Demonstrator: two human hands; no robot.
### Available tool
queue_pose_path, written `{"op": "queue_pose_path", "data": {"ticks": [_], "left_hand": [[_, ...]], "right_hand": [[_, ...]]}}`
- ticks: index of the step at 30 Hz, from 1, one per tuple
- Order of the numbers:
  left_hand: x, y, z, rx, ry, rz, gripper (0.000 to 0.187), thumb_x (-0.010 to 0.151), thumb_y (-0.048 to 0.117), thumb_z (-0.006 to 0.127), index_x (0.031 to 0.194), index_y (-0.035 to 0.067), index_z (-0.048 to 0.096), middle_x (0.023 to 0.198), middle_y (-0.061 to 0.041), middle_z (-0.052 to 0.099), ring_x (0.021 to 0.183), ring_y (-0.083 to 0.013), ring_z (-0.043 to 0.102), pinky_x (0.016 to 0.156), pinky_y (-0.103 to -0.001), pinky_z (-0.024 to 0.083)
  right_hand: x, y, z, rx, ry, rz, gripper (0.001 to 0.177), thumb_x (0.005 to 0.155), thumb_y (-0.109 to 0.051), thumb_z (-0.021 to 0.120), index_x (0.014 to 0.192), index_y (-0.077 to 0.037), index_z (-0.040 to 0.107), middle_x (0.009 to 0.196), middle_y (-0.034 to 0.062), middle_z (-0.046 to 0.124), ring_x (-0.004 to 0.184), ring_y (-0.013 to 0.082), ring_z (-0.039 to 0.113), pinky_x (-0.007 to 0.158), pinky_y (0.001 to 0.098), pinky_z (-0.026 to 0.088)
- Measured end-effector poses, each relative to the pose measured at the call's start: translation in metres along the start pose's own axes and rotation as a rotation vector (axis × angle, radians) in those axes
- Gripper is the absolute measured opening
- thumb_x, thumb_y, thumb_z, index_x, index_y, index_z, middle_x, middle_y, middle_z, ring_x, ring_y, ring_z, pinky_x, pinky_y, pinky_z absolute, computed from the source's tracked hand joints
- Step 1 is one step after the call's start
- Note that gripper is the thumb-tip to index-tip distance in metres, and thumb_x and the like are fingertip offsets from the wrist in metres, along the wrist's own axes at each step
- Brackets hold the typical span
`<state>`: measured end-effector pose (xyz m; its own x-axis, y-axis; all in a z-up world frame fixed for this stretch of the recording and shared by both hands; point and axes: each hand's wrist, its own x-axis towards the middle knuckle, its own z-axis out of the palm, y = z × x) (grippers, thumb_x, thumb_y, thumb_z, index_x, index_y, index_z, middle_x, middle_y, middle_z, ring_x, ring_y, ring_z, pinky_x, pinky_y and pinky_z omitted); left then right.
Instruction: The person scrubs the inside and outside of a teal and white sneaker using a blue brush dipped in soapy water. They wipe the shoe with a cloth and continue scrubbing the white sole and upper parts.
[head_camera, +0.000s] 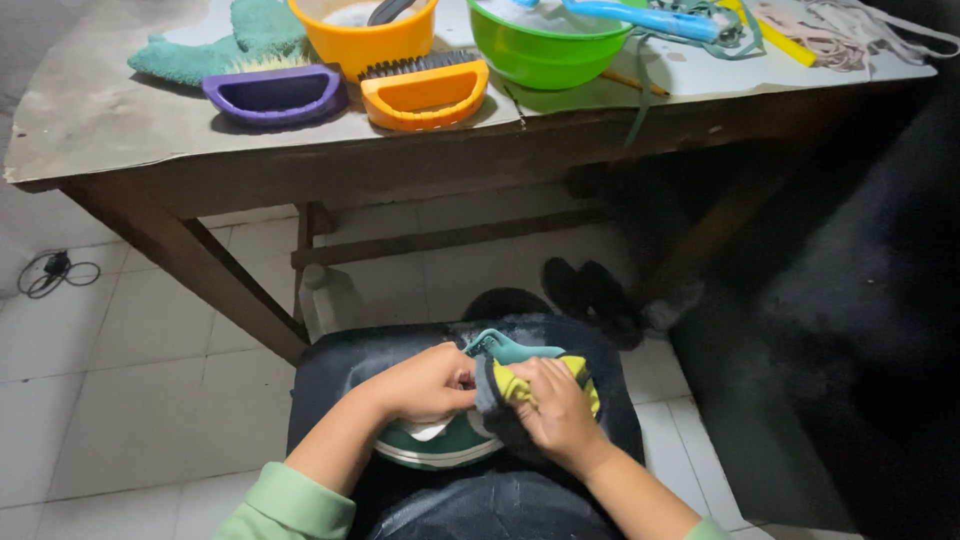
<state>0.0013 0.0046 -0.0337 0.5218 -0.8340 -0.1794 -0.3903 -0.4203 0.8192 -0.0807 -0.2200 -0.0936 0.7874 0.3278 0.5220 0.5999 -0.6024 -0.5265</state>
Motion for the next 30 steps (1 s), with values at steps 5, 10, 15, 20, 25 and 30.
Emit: {"op": "queue_pose_path", "data": {"ticks": [5, 10, 15, 20, 25, 30], "left_hand": [[0.0, -0.003, -0.012, -0.213, -0.048, -0.077, 0.011, 0.096, 0.02, 0.065, 0.102, 0.015, 0.073, 0.074, 0.01, 0.062, 0.065, -0.0037, 0.048, 0.059, -0.024, 0.038], [-0.009, 0.004, -0.024, -0.299, -0.085, -0.135, 0.027, 0.097, 0.025, 0.067, 0.117, 0.014, 0.081, 0.069, 0.011, 0.058, 0.056, -0.0041, 0.038, 0.052, -0.024, 0.028], [-0.001, -0.031, -0.011, -0.37, -0.058, -0.017, 0.02, 0.096, 0.007, 0.059, 0.077, 0.011, 0.061, 0.064, 0.009, 0.039, 0.057, -0.0056, 0.033, 0.053, -0.026, 0.026], [-0.003, -0.015, -0.015, -0.281, -0.028, -0.052, 0.019, 0.097, 0.016, 0.064, 0.079, 0.011, 0.069, 0.068, 0.009, 0.061, 0.062, -0.0034, 0.049, 0.06, -0.023, 0.039], [-0.017, 0.009, -0.026, -0.061, 0.054, 0.269, 0.027, 0.098, 0.021, 0.063, 0.12, 0.018, 0.079, 0.069, -0.001, 0.047, 0.062, -0.0053, 0.034, 0.076, -0.018, 0.042], [-0.034, 0.021, -0.032, 0.271, 0.175, 0.359, 0.047, 0.088, 0.002, 0.062, 0.128, 0.025, 0.074, 0.083, 0.011, 0.077, 0.071, -0.0139, 0.06, 0.091, -0.037, 0.033]], "right_hand": [[-0.03, 0.065, 0.008, 0.064, 0.039, 0.024, 0.042, 0.107, -0.034, 0.042, 0.121, 0.001, 0.061, 0.115, 0.0202, 0.065, 0.109, 0.0362, 0.062, 0.097, 0.0456, 0.048], [-0.034, 0.075, 0.0, 0.125, 0.127, 0.188, 0.041, 0.105, -0.024, 0.044, 0.13, 0.002, 0.063, 0.129, 0.0199, 0.068, 0.123, 0.0329, 0.064, 0.113, 0.0419, 0.045], [0.002, 0.015, 0.0, 0.233, 0.034, 0.206, 0.05, 0.095, -0.037, 0.063, 0.138, -0.011, 0.06, 0.138, 0.0138, 0.066, 0.127, 0.0316, 0.06, 0.11, 0.0452, 0.042], [0.002, 0.023, 0.014, 0.037, -0.042, 0.206, 0.035, 0.103, -0.04, 0.048, 0.108, -0.009, 0.064, 0.099, 0.0068, 0.07, 0.09, 0.0272, 0.063, 0.082, 0.0398, 0.043], [-0.009, 0.06, 0.009, 0.293, 0.35, 0.521, 0.025, 0.1, -0.005, 0.041, 0.105, -0.007, 0.065, 0.095, 0.0062, 0.071, 0.088, 0.0175, 0.065, 0.085, 0.0318, 0.05], [-0.031, 0.072, -0.024, 0.537, 0.513, 0.552, 0.043, 0.102, -0.03, 0.035, 0.128, -0.004, 0.057, 0.124, 0.015, 0.064, 0.116, 0.0264, 0.06, 0.103, 0.0401, 0.046]]}}
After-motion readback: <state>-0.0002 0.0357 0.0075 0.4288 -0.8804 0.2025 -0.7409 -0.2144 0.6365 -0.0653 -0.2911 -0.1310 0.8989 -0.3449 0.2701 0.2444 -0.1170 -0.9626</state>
